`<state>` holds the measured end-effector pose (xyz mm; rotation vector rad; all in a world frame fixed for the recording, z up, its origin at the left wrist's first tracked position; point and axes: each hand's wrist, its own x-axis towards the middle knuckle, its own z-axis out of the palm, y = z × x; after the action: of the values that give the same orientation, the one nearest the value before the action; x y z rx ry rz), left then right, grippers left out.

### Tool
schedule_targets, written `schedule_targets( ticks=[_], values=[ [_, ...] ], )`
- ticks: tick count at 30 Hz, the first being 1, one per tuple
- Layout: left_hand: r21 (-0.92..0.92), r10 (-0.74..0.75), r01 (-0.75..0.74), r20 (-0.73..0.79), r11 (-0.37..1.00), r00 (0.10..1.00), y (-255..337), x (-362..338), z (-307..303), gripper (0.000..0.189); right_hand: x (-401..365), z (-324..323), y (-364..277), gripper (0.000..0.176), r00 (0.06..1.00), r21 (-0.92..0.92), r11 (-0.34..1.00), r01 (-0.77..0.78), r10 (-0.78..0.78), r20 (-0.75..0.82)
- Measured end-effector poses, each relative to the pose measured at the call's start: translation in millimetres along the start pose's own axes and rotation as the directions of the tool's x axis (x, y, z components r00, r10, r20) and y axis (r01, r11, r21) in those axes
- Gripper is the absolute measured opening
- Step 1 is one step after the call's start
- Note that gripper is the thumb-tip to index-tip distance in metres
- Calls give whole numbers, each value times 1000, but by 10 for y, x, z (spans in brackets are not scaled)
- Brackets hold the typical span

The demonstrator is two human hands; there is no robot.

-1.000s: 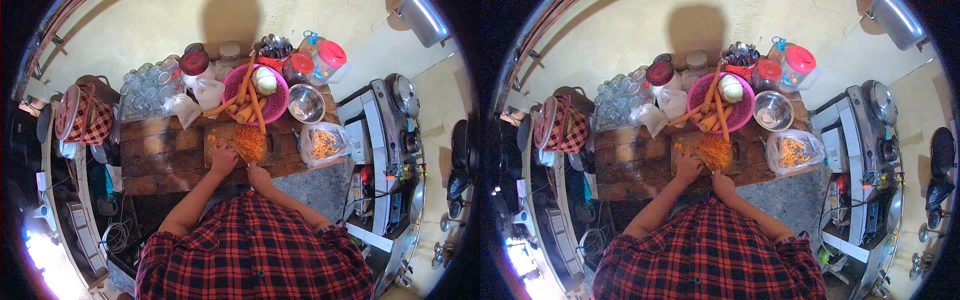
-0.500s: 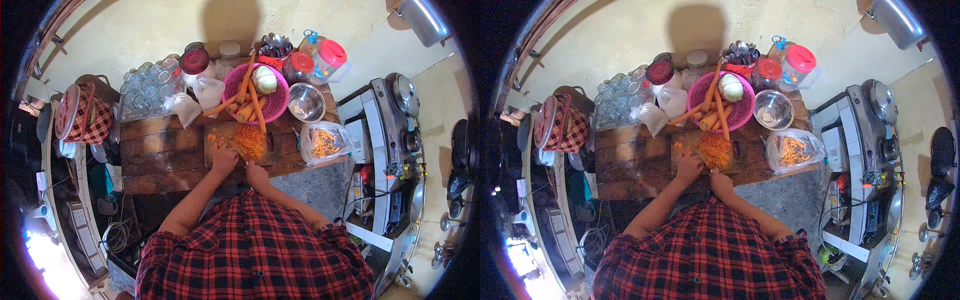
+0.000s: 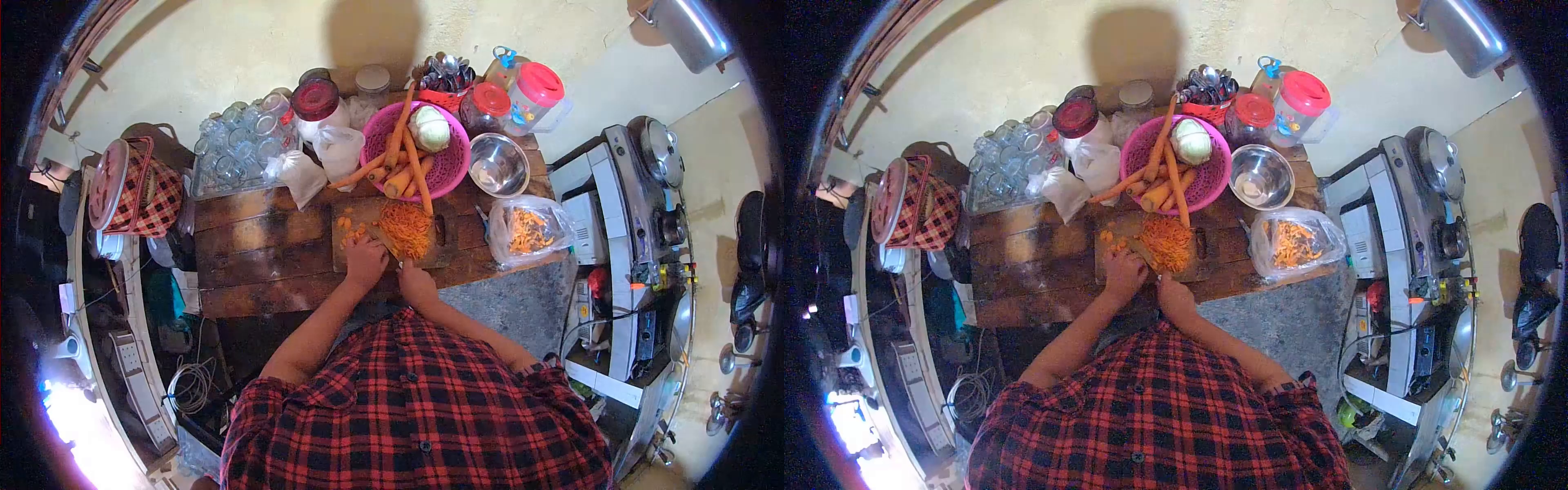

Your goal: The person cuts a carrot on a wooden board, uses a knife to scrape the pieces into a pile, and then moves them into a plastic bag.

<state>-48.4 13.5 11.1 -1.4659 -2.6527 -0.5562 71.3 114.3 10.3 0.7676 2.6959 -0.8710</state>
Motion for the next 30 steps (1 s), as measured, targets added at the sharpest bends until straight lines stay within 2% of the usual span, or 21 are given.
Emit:
schedule_targets(
  ticks=[3,5,8,15,18,20,21,23,24,26,27,29,30],
  values=[
    [-8,-24,24,13,1000,1000,16,2,0,13,20,-9,3,28,1000,16,1000,-2,2,-2],
    [-35,-4,0,-101,999,995,22,-10,-5,15,-23,-65,-17,28,1000,33,999,-18,18,-2],
    [-69,-61,58,-34,996,998,45,-10,-16,15,-38,-52,-18,28,999,-7,999,-31,31,11],
    [-39,-71,68,-81,997,994,47,-78,84,15,16,16,16,30,999,17,999,38,-38,-14],
    [-38,-99,97,-42,995,994,118,-170,135,19,8,-62,0,30,999,-4,1000,30,-30,-10],
    [-37,-68,64,-103,997,992,272,-230,170,29,6,-111,66,29,997,-5,997,-75,74,-3],
    [-34,-61,58,-105,998,993,340,-240,157,29,-3,-163,95,29,997,-1,997,-75,75,-10],
    [90,-13,15,-26,996,1000,433,-250,129,39,-38,-270,172,30,991,42,997,64,-59,-116],
    [91,-9,11,-28,996,1000,413,-230,85,39,-45,-303,205,30,991,44,997,64,-58,-121],
    [-40,-45,41,-79,998,996,292,-170,-24,33,-61,-361,265,30,981,87,991,102,-86,-175],
    [-39,-40,37,-80,999,996,202,-152,-61,33,-82,-399,277,30,980,88,991,101,-84,-179],
    [32,-324,327,-74,944,943,-17,-136,-132,40,-135,-461,292,32,990,6,995,96,-95,-101],
    [34,-324,327,-75,945,943,-123,-133,-147,40,-152,-466,316,32,990,8,995,98,-96,-102]
  ],
)
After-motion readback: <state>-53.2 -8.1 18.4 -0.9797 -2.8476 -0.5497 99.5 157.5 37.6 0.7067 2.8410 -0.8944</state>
